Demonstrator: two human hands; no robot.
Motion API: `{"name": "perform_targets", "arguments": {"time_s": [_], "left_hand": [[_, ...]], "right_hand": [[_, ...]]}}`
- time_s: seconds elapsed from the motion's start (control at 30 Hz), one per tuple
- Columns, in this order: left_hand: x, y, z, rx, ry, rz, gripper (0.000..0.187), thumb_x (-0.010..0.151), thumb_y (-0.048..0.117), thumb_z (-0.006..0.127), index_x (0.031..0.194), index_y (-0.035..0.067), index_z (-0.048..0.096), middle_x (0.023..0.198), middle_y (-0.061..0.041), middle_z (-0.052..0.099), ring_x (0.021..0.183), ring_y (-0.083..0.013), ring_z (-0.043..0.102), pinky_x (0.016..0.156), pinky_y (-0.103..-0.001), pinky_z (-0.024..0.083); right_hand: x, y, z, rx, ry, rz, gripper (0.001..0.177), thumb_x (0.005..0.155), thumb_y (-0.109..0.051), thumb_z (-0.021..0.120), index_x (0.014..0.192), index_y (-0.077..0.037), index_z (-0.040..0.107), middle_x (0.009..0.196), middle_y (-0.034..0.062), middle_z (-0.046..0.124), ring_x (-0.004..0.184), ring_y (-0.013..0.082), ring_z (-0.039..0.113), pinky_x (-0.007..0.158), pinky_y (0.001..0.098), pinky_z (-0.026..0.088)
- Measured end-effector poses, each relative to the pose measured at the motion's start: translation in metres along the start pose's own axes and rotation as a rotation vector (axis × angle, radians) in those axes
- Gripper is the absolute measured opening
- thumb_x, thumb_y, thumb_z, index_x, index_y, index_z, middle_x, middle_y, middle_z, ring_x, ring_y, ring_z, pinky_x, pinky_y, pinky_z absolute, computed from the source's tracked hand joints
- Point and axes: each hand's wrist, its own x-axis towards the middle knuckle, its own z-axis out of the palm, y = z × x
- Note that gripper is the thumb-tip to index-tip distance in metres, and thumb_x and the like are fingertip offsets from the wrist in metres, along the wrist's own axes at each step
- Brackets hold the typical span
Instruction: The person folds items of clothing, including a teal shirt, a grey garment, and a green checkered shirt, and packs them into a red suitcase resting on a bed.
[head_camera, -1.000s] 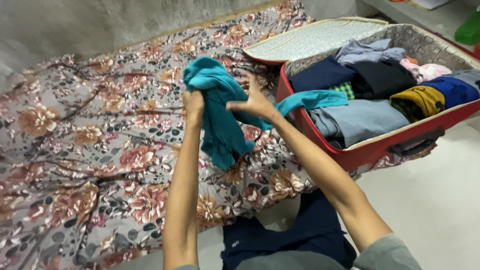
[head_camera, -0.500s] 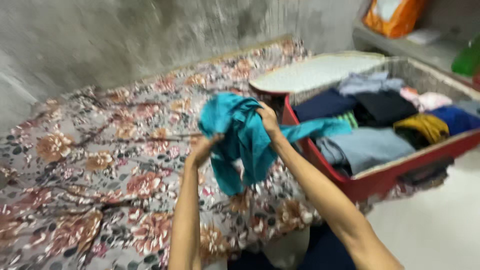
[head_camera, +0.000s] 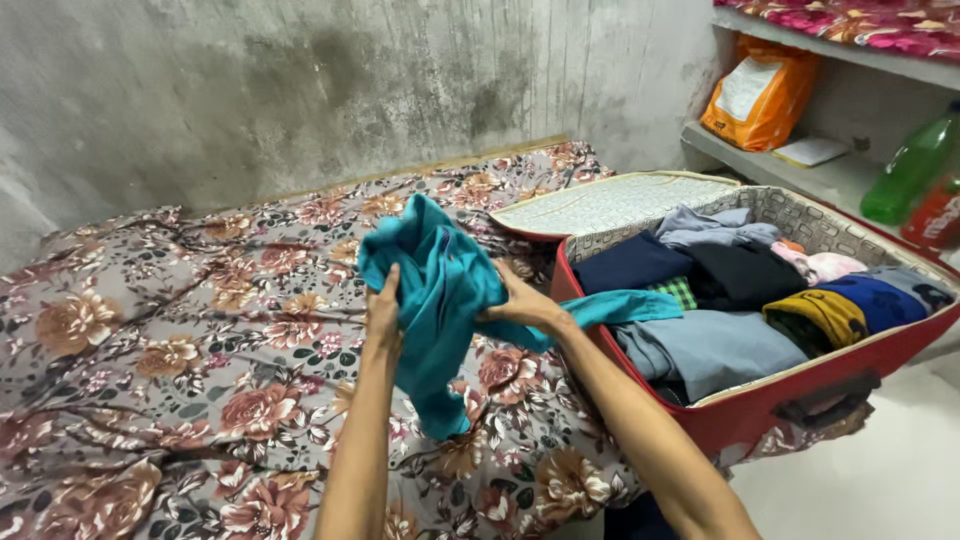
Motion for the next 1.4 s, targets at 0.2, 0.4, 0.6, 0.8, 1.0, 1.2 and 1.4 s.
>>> {"name": "perform_targets", "arguments": {"time_s": [0.2, 0.4, 0.6, 0.8, 1.0, 1.2, 1.4], "left_hand": [[-0.020, 0.029, -0.017, 0.509, -0.252, 0.150, 0.084, 0.067, 0.005, 0.085, 0.141, 0.007, 0.046, 0.126, -0.007, 0.061, 0.112, -0.0211, 0.063, 0.096, -0.038, 0.055], [-0.004, 0.007, -0.098, 0.996, -0.441, -0.129, 0.053, 0.072, 0.004, 0.071, 0.125, 0.005, 0.068, 0.110, -0.004, 0.074, 0.098, -0.0160, 0.066, 0.092, -0.033, 0.053], [-0.004, 0.004, -0.102, 1.242, -0.381, -0.122, 0.040, 0.084, 0.022, 0.069, 0.120, 0.005, 0.073, 0.103, -0.007, 0.076, 0.097, -0.0190, 0.068, 0.089, -0.035, 0.053], [-0.027, 0.002, -0.059, 1.439, -0.546, -0.082, 0.077, 0.064, 0.033, 0.099, 0.122, -0.001, 0.062, 0.109, -0.015, 0.070, 0.104, -0.0253, 0.065, 0.096, -0.038, 0.050], [-0.019, -0.086, -0.064, 0.738, -0.306, 0.397, 0.046, 0.091, 0.014, 0.059, 0.133, -0.002, 0.063, 0.123, -0.011, 0.071, 0.117, -0.0242, 0.065, 0.103, -0.037, 0.052], [-0.018, -0.034, -0.063, 0.232, 0.077, 0.088, 0.046, 0.104, 0.038, 0.049, 0.137, 0.005, 0.056, 0.126, -0.005, 0.067, 0.112, -0.0174, 0.065, 0.095, -0.036, 0.054], [-0.006, -0.016, -0.040, -0.269, -0.073, -0.035, 0.063, 0.103, 0.059, 0.033, 0.135, 0.011, 0.058, 0.127, -0.009, 0.067, 0.112, -0.0240, 0.066, 0.099, -0.042, 0.055]], "right_hand": [[0.038, 0.072, -0.014, 0.285, 0.298, -0.036, 0.037, 0.090, -0.002, 0.055, 0.124, -0.004, 0.068, 0.115, 0.0042, 0.071, 0.108, 0.0151, 0.064, 0.098, 0.0288, 0.050], [0.024, 0.053, -0.034, -0.144, 0.512, 0.059, 0.031, 0.104, -0.019, 0.051, 0.124, -0.004, 0.070, 0.102, 0.0097, 0.071, 0.097, 0.0211, 0.063, 0.088, 0.0354, 0.047], [0.016, 0.010, -0.008, -0.672, 0.506, 0.362, 0.038, 0.099, -0.031, 0.050, 0.127, -0.013, 0.070, 0.114, 0.0176, 0.070, 0.111, 0.0354, 0.063, 0.095, 0.0519, 0.041], [0.046, 0.069, 0.020, 0.568, 0.250, 0.173, 0.039, 0.106, -0.031, 0.044, 0.126, -0.005, 0.064, 0.120, 0.0123, 0.073, 0.113, 0.0270, 0.066, 0.104, 0.0437, 0.053], [0.050, 0.014, 0.078, 0.478, 0.205, 0.382, 0.046, 0.112, -0.027, 0.048, 0.145, 0.005, 0.047, 0.111, 0.0201, 0.037, 0.098, 0.0334, 0.035, 0.088, 0.0516, 0.026], [0.036, -0.007, 0.050, -0.303, 0.236, 0.004, 0.072, 0.083, -0.041, 0.074, 0.144, -0.008, 0.054, 0.131, 0.0156, 0.068, 0.117, 0.0252, 0.064, 0.100, 0.0412, 0.052], [0.004, 0.043, 0.063, -0.347, -0.128, 0.062, 0.122, 0.075, -0.048, 0.093, 0.160, -0.008, 0.015, 0.144, 0.0219, 0.046, 0.128, 0.0329, 0.049, 0.107, 0.0493, 0.041]]}}
